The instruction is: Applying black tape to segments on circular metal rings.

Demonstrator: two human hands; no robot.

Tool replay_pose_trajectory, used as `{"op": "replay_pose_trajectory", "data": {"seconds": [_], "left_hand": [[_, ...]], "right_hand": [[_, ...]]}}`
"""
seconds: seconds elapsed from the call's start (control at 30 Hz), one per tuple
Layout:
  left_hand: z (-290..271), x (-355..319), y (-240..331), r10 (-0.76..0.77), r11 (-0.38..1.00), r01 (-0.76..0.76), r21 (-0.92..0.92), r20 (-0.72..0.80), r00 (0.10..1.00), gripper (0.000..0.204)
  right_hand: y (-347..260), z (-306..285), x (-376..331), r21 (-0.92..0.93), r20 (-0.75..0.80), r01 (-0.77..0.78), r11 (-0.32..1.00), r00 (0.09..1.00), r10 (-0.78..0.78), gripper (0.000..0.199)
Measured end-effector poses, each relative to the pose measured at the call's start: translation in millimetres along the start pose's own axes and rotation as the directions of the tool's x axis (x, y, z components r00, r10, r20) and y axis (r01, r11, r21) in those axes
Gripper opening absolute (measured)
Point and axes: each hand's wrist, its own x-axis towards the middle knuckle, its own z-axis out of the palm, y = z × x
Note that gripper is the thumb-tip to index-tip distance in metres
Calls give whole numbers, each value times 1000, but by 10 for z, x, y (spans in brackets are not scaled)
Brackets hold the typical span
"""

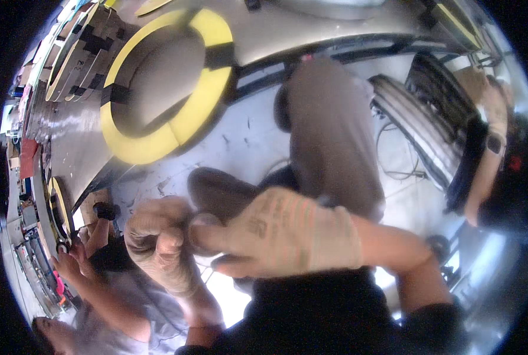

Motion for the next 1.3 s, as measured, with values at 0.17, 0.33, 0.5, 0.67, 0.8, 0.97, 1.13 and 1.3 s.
{"op": "replay_pose_trajectory", "data": {"seconds": [0.17, 0.33, 0.5, 0.67, 0.8, 0.97, 1.13, 1.3], "left_hand": [[8, 219, 48, 122, 958, -95, 272, -84, 989, 28], [79, 593, -55, 262, 874, -180, 451, -125, 957, 22], [111, 739, -281, 142, 889, -45, 456, -181, 973, 20], [65, 760, -428, 203, 727, -55, 685, -138, 969, 21], [-3, 832, -485, 157, 730, 64, 680, -257, 954, 36], [-250, 997, -373, 75, 587, -31, 809, -16, 997, 72], [-586, 1107, -224, -16, 394, -414, 820, 457, 889, 82], [-645, 1098, -201, -82, 303, -504, 809, 549, 832, 75]], "right_hand": [[91, -7, 125, -197, -360, 130, 972, 912, -195, 35], [-72, 354, 133, 50, -484, -125, 991, 865, 134, 51], [-9, 398, 196, 306, -507, -173, 936, 803, 314, 55], [79, 286, 304, 502, -237, -359, 787, 818, 524, 50], [212, 319, 248, 369, -233, -264, 891, 902, 364, 57], [409, 184, 254, 767, 47, -354, 535, 863, 503, 61], [484, -393, 242, 139, -424, -170, 976, 880, 214, 43], [726, -523, 549, -497, -603, -181, 849, 775, -188, 49]]}}
